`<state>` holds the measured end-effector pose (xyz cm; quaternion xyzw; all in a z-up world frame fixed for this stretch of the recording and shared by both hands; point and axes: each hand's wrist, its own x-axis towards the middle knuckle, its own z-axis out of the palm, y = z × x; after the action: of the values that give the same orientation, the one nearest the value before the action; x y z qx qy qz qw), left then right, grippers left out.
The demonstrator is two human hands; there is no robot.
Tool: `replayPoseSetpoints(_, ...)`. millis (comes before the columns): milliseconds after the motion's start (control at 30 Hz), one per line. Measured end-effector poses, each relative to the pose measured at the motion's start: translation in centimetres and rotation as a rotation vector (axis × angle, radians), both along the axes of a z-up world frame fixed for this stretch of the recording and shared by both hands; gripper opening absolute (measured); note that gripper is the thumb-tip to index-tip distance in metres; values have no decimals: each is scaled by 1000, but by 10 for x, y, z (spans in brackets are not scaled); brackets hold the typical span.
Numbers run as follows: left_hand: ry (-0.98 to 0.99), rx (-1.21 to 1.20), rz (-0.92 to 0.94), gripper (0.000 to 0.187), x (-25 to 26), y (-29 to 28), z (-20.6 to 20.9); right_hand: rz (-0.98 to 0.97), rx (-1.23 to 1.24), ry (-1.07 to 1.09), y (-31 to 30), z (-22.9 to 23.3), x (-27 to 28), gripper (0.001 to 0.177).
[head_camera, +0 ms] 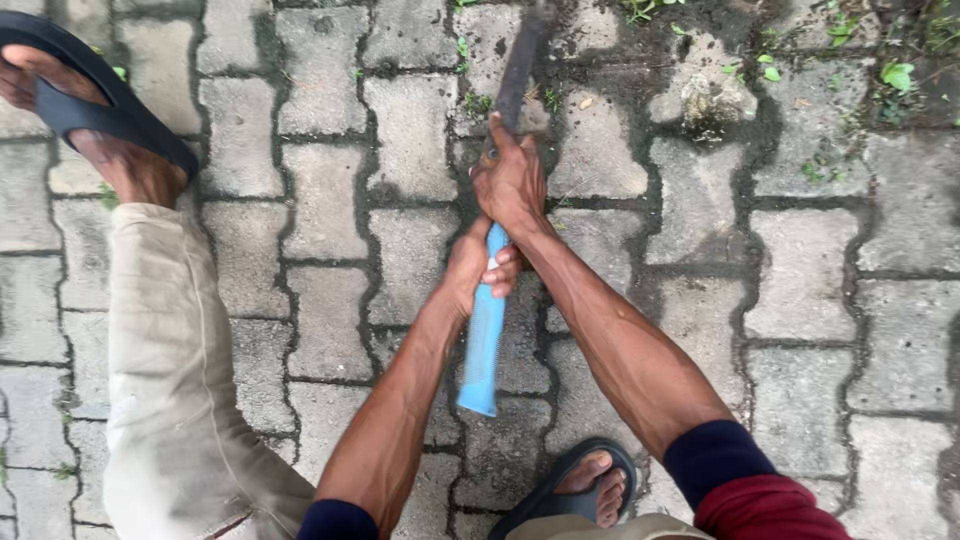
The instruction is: The person pulls small plants out of the soil between paving stones by hand and using a tool.
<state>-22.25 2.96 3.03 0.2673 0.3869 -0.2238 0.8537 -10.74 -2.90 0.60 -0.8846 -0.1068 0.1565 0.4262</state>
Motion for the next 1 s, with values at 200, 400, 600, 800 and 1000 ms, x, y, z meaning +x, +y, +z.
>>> replayPoseSetpoints(200,72,69,-145,56,15,-27,1,-191,231,51,-31,-19,-4,81)
replayPoseSetpoints(400,-71,9,-103,60,-15,-10,-20,-82,74,98,-18,-9,-16,76)
replayPoseSetpoints(600,53,21,-81,61,3,-55,-19,-216,60,300,-55,-4,-10,82)
replayPoseSetpoints(800,-13,65,53,60,-19,-67,-27,-22,188,-17,-48,-38,-27,79)
replayPoseSetpoints(1000,17,267,-69,39,-10,-88,-9,-163,86,203,-73,-6,-32,78)
